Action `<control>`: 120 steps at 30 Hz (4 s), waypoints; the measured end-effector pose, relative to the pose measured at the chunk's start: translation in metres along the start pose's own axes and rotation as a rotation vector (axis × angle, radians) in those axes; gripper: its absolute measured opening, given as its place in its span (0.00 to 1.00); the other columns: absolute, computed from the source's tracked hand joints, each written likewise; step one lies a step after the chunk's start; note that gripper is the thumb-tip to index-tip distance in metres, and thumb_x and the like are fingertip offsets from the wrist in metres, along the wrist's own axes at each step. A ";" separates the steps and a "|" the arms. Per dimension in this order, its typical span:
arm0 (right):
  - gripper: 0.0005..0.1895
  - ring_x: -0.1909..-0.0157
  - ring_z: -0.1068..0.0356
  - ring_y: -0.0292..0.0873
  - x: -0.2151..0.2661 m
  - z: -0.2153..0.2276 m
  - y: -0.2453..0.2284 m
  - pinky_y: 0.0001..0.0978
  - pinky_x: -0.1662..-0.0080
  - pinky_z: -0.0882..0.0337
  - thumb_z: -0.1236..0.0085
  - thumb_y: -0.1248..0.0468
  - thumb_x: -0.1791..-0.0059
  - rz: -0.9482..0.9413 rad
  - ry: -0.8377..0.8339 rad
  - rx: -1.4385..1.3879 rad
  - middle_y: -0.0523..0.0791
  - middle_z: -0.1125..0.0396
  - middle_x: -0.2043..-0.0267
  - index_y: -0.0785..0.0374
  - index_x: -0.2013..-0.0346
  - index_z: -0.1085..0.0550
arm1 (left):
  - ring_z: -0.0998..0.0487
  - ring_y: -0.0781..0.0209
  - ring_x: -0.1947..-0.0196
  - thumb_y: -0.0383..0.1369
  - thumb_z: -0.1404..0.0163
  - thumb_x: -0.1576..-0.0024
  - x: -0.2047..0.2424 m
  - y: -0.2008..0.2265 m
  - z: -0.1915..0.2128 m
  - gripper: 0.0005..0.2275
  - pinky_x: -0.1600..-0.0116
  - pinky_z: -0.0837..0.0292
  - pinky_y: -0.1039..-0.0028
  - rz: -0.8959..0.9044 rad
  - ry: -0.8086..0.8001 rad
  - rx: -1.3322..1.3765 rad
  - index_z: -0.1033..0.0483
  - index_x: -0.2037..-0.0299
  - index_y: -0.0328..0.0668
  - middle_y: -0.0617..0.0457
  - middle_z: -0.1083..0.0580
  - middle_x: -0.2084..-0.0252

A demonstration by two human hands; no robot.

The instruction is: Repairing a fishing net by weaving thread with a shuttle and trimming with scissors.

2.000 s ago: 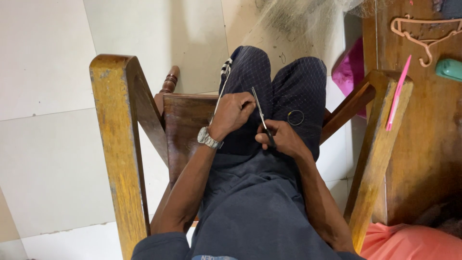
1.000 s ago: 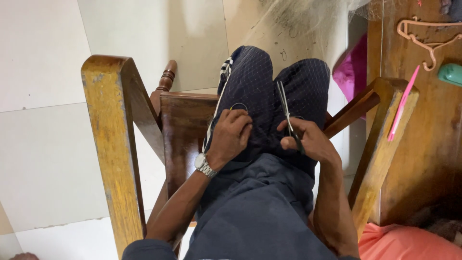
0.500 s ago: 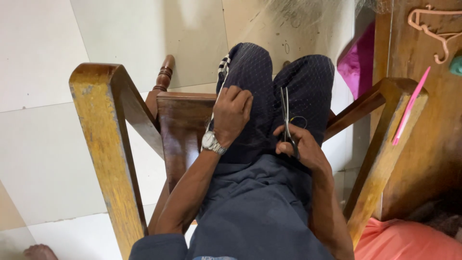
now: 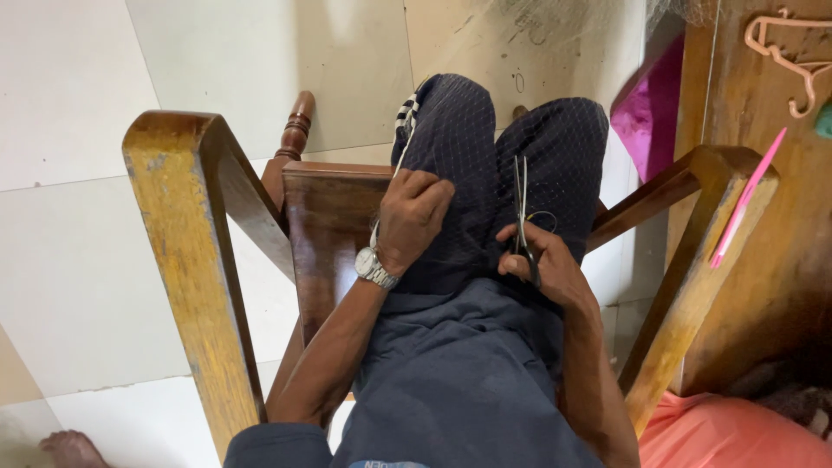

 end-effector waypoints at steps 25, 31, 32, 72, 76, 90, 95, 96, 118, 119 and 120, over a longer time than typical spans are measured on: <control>0.31 0.66 0.31 0.63 -0.004 -0.035 -0.070 0.54 0.63 0.33 0.45 0.39 0.65 -0.322 0.133 1.046 0.52 0.30 0.73 0.52 0.56 0.33 | 0.30 0.60 0.69 0.30 0.47 0.50 -0.002 -0.006 0.003 0.02 0.62 0.37 0.75 0.084 0.015 0.131 0.26 0.72 0.51 0.59 0.32 0.74; 0.31 0.62 0.31 0.62 -0.011 -0.036 -0.070 0.54 0.59 0.32 0.48 0.37 0.64 -0.386 0.133 1.129 0.50 0.30 0.66 0.49 0.53 0.35 | 0.30 0.61 0.70 0.30 0.46 0.50 0.000 -0.013 0.000 0.02 0.63 0.35 0.76 0.122 0.048 0.152 0.24 0.71 0.51 0.60 0.31 0.74; 0.32 0.63 0.31 0.62 -0.011 -0.036 -0.070 0.53 0.60 0.32 0.47 0.37 0.65 -0.369 0.155 1.135 0.51 0.30 0.70 0.50 0.54 0.34 | 0.29 0.61 0.71 0.29 0.45 0.51 0.001 -0.017 -0.001 0.03 0.63 0.34 0.76 0.131 0.062 0.165 0.24 0.71 0.51 0.60 0.31 0.74; 0.23 0.81 0.33 0.42 0.031 0.006 -0.020 0.31 0.76 0.35 0.32 0.55 0.68 0.014 0.339 0.482 0.43 0.30 0.79 0.56 0.62 0.29 | 0.32 0.54 0.74 0.30 0.53 0.48 -0.022 0.008 -0.026 0.04 0.69 0.36 0.73 -0.138 -0.097 -0.331 0.34 0.75 0.48 0.54 0.36 0.74; 0.23 0.81 0.33 0.42 0.031 0.003 -0.024 0.30 0.76 0.35 0.32 0.56 0.67 0.021 0.342 0.470 0.43 0.29 0.79 0.57 0.61 0.29 | 0.28 0.57 0.72 0.30 0.51 0.48 -0.018 0.008 -0.020 0.02 0.67 0.32 0.76 -0.106 -0.065 -0.206 0.29 0.71 0.47 0.55 0.32 0.73; 0.23 0.76 0.29 0.49 0.022 -0.012 -0.032 0.39 0.70 0.32 0.34 0.54 0.68 -0.048 0.229 0.547 0.44 0.28 0.79 0.54 0.61 0.29 | 0.26 0.56 0.72 0.29 0.49 0.46 -0.005 -0.005 -0.005 0.02 0.66 0.29 0.75 -0.017 0.025 -0.041 0.25 0.69 0.43 0.53 0.29 0.72; 0.23 0.80 0.31 0.46 0.016 -0.013 -0.023 0.35 0.73 0.33 0.33 0.55 0.68 -0.075 0.077 0.503 0.44 0.28 0.80 0.54 0.62 0.28 | 0.27 0.56 0.72 0.28 0.49 0.48 -0.004 -0.010 0.000 0.01 0.66 0.29 0.75 -0.008 0.034 -0.044 0.26 0.71 0.45 0.54 0.31 0.73; 0.23 0.80 0.31 0.46 0.015 -0.012 -0.021 0.35 0.73 0.33 0.33 0.55 0.68 -0.077 0.071 0.506 0.44 0.28 0.80 0.54 0.62 0.28 | 0.27 0.56 0.72 0.28 0.49 0.48 -0.005 -0.009 0.001 0.01 0.66 0.29 0.75 -0.001 0.037 -0.045 0.26 0.71 0.45 0.54 0.31 0.73; 0.23 0.77 0.33 0.40 0.028 0.011 -0.011 0.32 0.71 0.32 0.33 0.62 0.67 -0.099 0.140 0.238 0.48 0.31 0.80 0.62 0.60 0.29 | 0.32 0.53 0.72 0.26 0.48 0.53 -0.015 -0.002 -0.003 0.03 0.65 0.35 0.69 0.023 -0.103 -0.032 0.30 0.72 0.45 0.53 0.35 0.73; 0.22 0.77 0.33 0.40 0.027 0.011 -0.015 0.32 0.71 0.32 0.33 0.62 0.67 -0.096 0.141 0.232 0.48 0.31 0.80 0.62 0.60 0.29 | 0.32 0.53 0.71 0.27 0.48 0.53 -0.015 -0.002 -0.003 0.04 0.65 0.35 0.69 0.037 -0.130 -0.040 0.29 0.72 0.45 0.53 0.35 0.73; 0.22 0.77 0.33 0.40 0.027 0.011 -0.013 0.32 0.71 0.32 0.33 0.62 0.67 -0.093 0.139 0.228 0.48 0.31 0.80 0.62 0.60 0.29 | 0.32 0.53 0.71 0.27 0.48 0.53 -0.015 -0.003 -0.004 0.04 0.65 0.35 0.69 0.035 -0.132 -0.044 0.29 0.72 0.45 0.53 0.35 0.73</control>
Point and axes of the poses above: each hand's wrist, its own x-axis away from the middle knuckle, its own z-axis out of the back of the hand, y = z × x, the point moved 3 cm from there along -x, towards the middle knuckle
